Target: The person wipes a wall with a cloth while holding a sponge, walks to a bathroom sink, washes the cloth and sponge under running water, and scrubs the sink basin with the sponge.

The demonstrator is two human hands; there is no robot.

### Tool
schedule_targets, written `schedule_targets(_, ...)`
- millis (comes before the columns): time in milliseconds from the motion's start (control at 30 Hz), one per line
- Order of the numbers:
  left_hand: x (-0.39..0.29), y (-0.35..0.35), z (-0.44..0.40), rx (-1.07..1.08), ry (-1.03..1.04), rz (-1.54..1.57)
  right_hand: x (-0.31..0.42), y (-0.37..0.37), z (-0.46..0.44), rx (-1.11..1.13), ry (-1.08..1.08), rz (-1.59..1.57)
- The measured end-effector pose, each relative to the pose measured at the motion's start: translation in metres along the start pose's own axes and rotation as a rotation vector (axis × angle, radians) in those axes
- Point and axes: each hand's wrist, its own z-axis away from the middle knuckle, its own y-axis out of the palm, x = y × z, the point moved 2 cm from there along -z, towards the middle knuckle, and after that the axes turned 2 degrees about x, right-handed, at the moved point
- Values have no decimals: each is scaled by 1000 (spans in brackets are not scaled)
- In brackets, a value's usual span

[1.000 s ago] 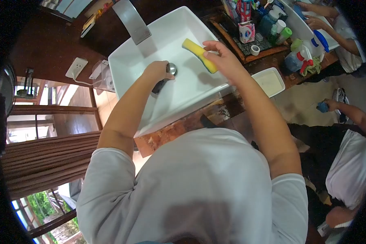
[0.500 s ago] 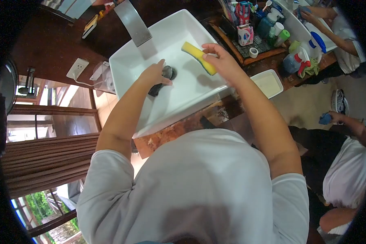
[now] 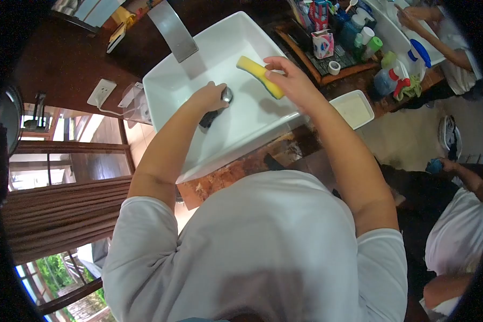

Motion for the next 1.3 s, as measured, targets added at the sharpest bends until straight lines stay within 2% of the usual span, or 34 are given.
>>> schedule_targets(267,8,6,-4,5,-20,101,-1,-2,0,-2,5,7)
schedule_targets(467,3,4,-9,25,-29,47,-2,0,-2,-8,22,6)
schedule_targets(667,-12,-13,-1,112,-115,62,-3,-1,-2,10,36,-7)
schedule_targets(767,-5,-10,-3,123,-278,214,-2,-1,-2,9,44,5)
schedule_targets(867,2,-8,-2,101,-309,225,-3,-1,-3,8,44,3)
schedule_targets(967,14,3,2,-188,57,212,-2,-1,-2,1,47,14)
schedule_targets(1067,18,-2,1,20,176,150,0,1,-2,1,46,11)
schedule_targets(1167,21,1,-3,19,134,160,-1,2,-2,7,48,0)
schedule_targets(1300,22,-1,-5,-18,235,157,-3,0,-3,18,35,-3)
